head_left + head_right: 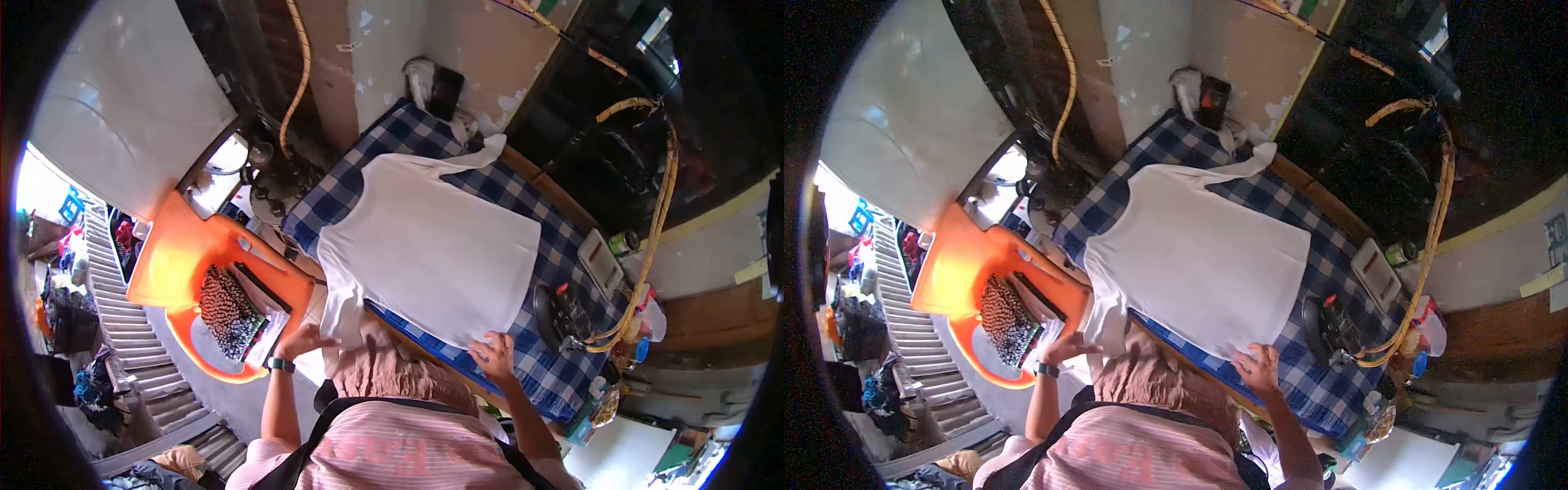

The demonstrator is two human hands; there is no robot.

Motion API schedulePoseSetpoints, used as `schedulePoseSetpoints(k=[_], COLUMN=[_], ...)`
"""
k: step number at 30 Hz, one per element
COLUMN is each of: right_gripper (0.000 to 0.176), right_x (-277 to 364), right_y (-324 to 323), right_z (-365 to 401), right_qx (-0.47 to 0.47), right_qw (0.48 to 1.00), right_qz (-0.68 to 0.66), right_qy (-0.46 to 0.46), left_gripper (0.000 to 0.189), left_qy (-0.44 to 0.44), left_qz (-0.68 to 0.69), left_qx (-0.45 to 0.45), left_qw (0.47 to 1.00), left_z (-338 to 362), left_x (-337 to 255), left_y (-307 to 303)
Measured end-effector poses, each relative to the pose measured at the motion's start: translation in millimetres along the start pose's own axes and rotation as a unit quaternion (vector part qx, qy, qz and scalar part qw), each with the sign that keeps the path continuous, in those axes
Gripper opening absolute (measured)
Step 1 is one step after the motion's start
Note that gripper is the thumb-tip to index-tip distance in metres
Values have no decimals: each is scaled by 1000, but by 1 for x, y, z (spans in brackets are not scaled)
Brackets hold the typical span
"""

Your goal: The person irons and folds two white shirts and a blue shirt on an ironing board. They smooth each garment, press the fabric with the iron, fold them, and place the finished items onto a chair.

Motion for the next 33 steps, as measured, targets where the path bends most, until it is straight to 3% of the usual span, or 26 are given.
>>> schedulePoseSetpoints(k=[1, 2, 4, 6, 7, 8, 9, 10, 11, 13, 14, 15, 16, 17, 19, 20, 23, 25, 26, 29, 31, 32, 33], right_gripper=[23, 23, 12, 12, 14, 17, 22, 27, 27, 40, 40, 46, 53, 59, 59, 61, 58, 48, 48, 39, 35, 35, 34], right_x=[-1, -1, 12, 5, -26, -52, -71, -87, -96, -112, -117, -122, -127, -137, -109, -95, -80, -68, -68, -55, -54, -53, -53], right_y=[-1, -1, -24, -41, -31, -17, -22, -26, -20, -15, -7, -1, 8, 26, 4, -7, -12, -17, -19, -27, -24, -20, -13], right_z=[-3, -6, -18, -39, -45, -47, -61, -73, -81, -96, -98, -95, -92, -91, -91, -95, -103, -109, -109, -114, -112, -111, -109], right_qx=[-48, -52, -16, -57, 6, 69, -8, -85, -90, -188, -197, -231, -259, -285, -286, -282, -262, -283, -281, -248, -179, -177, -190], right_qw=[998, 998, 999, 998, 973, 892, 874, 849, 847, 830, 829, 863, 880, 884, 876, 873, 869, 880, 880, 896, 903, 906, 902], right_qz=[-13, -17, -14, 10, -169, -340, -372, -401, -400, -429, -425, -303, -176, -163, -134, -106, -73, -16, -15, 49, 56, 56, 149], right_qy=[39, 39, 26, 14, 157, 292, 314, 335, 339, 303, 306, 333, 356, 333, 364, 383, 413, 381, 382, 365, 387, 382, 358], left_gripper=[26, 18, 18, 26, 32, 38, 42, 45, 45, 48, 48, 52, 57, 57, 68, 68, 71, 58, 58, 42, 31, 31, 30], left_qy=[43, 62, 118, 107, 188, 265, 266, 237, 237, 354, 358, 347, 294, 302, 237, 241, 312, 436, 435, 395, 296, 292, 250], left_qz=[113, 185, 386, 178, 40, -100, 208, 494, 491, 412, 410, 76, -269, -272, -169, -174, -168, -229, -228, -313, -40, -38, -93], left_qx=[10, 30, 54, -38, -52, -63, 32, 125, 131, 4, 13, -102, -208, -200, -169, -157, -144, -220, -218, -236, -269, -274, -320], left_qw=[993, 980, 913, 977, 980, 957, 941, 827, 828, 840, 839, 929, 893, 892, 942, 942, 924, 842, 843, 831, 916, 915, 909], left_z=[15, -16, -27, -40, -66, -96, -127, -149, -162, -182, -191, -211, -229, -238, -246, -243, -215, -184, -188, -207, -211, -208, -204], left_x=[-38, 1, -56, -114, -133, -148, -166, -185, -204, -237, -234, -213, -194, -175, -128, -122, -129, -143, -137, -103, -81, -73, -62], left_y=[-18, -21, -40, -72, -86, -95, -96, -97, -109, -137, -141, -149, -154, -150, -134, -128, -116, -115, -115, -127, -146, -145, -143])
Point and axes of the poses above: each hand's wrist, its own z-axis away from the middle knuckle, its own y-axis out of the palm, x = y × z, the point moved 4 cm from there along -z, towards the middle knuckle, and after that the axes turned 5 degrees about z, right-handed, at the moved point
